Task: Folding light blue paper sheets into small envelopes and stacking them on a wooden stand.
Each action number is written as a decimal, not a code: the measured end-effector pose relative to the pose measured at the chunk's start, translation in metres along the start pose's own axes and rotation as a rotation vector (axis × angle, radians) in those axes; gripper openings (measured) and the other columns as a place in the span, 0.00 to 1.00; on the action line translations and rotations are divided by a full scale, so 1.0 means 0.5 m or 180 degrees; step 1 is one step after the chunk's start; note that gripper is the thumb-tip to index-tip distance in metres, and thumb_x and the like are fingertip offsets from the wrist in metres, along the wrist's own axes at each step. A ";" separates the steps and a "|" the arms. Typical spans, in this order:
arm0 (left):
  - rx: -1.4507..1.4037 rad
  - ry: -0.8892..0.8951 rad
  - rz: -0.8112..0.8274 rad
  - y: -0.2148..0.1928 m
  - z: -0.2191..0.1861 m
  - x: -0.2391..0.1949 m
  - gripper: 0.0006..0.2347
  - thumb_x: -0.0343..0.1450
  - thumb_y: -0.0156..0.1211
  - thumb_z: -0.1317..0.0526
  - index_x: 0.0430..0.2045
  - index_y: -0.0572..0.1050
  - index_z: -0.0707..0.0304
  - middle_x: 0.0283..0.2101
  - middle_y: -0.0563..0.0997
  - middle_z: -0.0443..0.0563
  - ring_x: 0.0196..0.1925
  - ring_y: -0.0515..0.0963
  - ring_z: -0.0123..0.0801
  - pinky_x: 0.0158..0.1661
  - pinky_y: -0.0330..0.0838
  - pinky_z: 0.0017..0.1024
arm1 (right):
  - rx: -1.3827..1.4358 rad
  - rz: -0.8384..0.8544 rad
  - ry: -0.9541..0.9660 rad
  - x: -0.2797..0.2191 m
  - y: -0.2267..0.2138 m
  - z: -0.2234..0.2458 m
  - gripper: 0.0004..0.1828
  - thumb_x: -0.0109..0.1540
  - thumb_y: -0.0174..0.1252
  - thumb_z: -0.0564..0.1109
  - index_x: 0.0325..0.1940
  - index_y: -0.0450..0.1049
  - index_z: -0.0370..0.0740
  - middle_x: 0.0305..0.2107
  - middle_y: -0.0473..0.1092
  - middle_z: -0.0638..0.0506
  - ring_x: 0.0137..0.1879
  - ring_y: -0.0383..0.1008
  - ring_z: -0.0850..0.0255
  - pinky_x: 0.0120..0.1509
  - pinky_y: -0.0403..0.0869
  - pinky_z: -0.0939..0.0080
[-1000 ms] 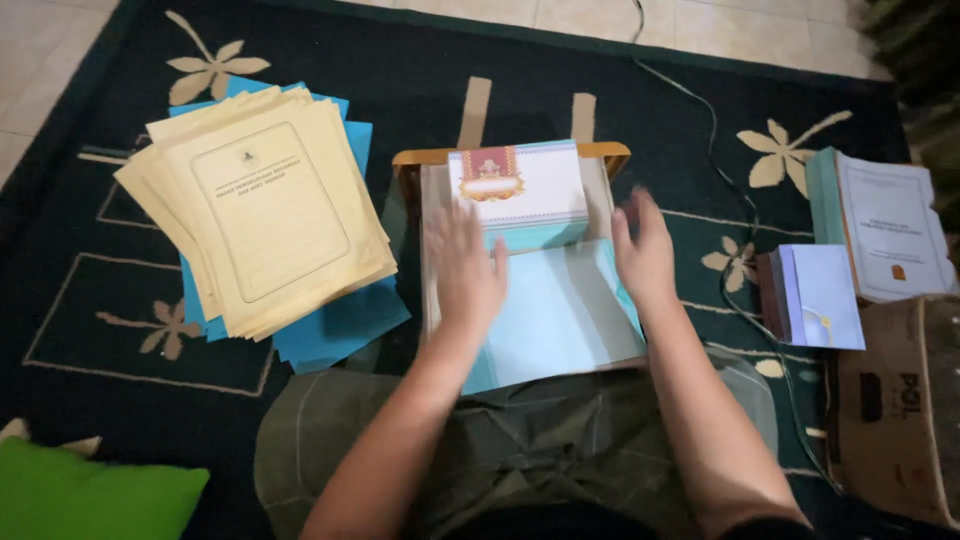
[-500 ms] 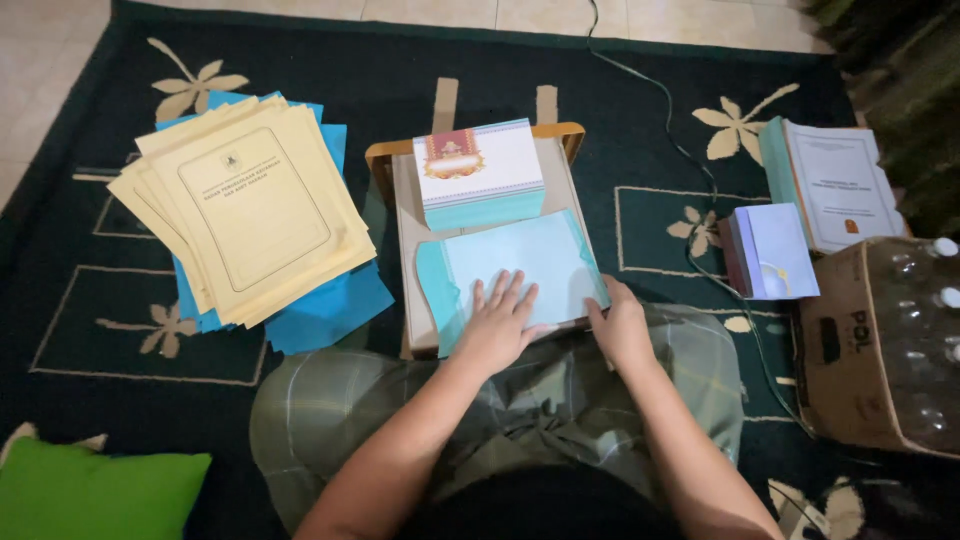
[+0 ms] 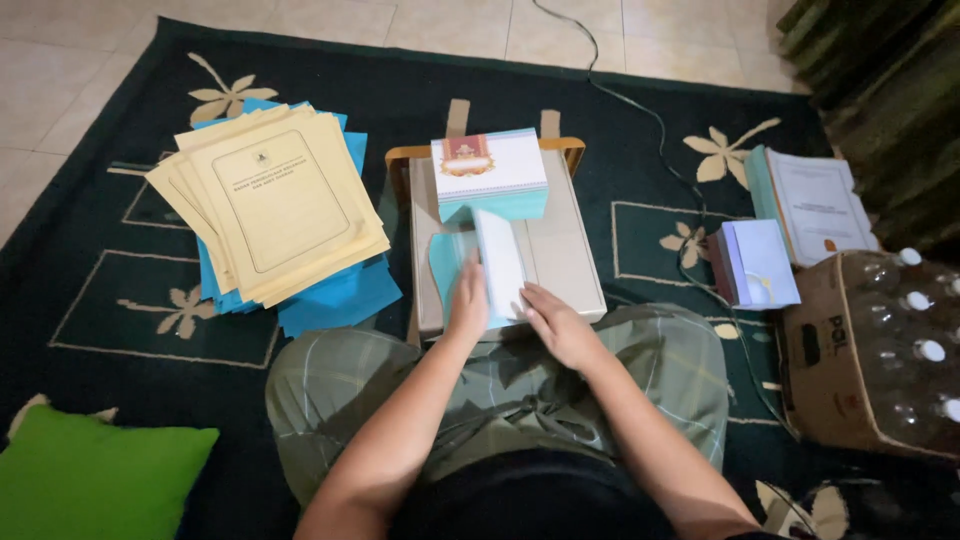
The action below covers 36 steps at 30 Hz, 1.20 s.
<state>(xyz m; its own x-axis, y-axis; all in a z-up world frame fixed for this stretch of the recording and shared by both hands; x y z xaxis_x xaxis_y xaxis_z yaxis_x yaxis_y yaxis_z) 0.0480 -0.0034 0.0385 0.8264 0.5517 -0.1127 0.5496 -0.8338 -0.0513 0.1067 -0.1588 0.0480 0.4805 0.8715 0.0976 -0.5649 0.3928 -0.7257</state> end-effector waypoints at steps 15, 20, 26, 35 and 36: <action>0.3817 0.0606 0.0928 0.029 0.078 0.037 0.25 0.79 0.31 0.50 0.74 0.52 0.53 0.79 0.43 0.61 0.81 0.38 0.53 0.73 0.28 0.58 | -0.2133 0.0720 0.0454 0.195 0.075 -0.120 0.35 0.74 0.29 0.57 0.81 0.46 0.38 0.78 0.44 0.41 0.83 0.43 0.51 0.84 0.44 0.51; 0.3815 0.0597 0.0851 0.026 0.070 0.034 0.26 0.79 0.31 0.52 0.74 0.51 0.58 0.79 0.45 0.61 0.81 0.41 0.52 0.73 0.29 0.57 | -0.2262 0.0727 0.0490 0.250 0.066 -0.103 0.36 0.73 0.27 0.59 0.82 0.42 0.39 0.79 0.41 0.42 0.84 0.39 0.50 0.85 0.41 0.50; 0.3624 0.0383 0.0934 0.026 0.048 0.022 0.26 0.79 0.25 0.55 0.75 0.45 0.65 0.79 0.41 0.61 0.81 0.37 0.48 0.73 0.27 0.54 | -0.2419 0.0707 0.0525 0.197 0.097 -0.129 0.38 0.73 0.24 0.62 0.82 0.40 0.40 0.79 0.38 0.45 0.84 0.37 0.52 0.84 0.41 0.48; 0.3574 0.0518 0.0786 0.025 0.051 0.025 0.26 0.80 0.27 0.57 0.75 0.44 0.67 0.79 0.42 0.64 0.81 0.38 0.51 0.73 0.25 0.54 | -0.2231 0.0905 0.0812 0.029 0.102 -0.042 0.37 0.73 0.31 0.61 0.80 0.45 0.35 0.77 0.42 0.39 0.82 0.43 0.49 0.81 0.48 0.47; 0.3600 0.0528 0.0746 0.025 0.056 0.028 0.26 0.80 0.28 0.57 0.75 0.42 0.67 0.79 0.41 0.66 0.81 0.37 0.52 0.73 0.25 0.54 | -0.1955 0.0811 0.0827 0.024 0.093 -0.033 0.36 0.73 0.36 0.60 0.78 0.53 0.33 0.75 0.49 0.37 0.81 0.50 0.48 0.79 0.56 0.48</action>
<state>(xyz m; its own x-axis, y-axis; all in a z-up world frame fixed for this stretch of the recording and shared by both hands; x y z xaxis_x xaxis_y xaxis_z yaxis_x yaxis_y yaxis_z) 0.0630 -0.0067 0.0084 0.9450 0.3079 -0.1100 0.0281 -0.4117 -0.9109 0.0972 -0.1349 0.0042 0.5714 0.7860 -0.2360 -0.2377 -0.1167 -0.9643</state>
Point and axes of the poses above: each hand's wrist, its own x-axis towards the middle knuckle, its own y-axis out of the palm, z = x × y, the point moved 7 cm from there along x, towards the middle knuckle
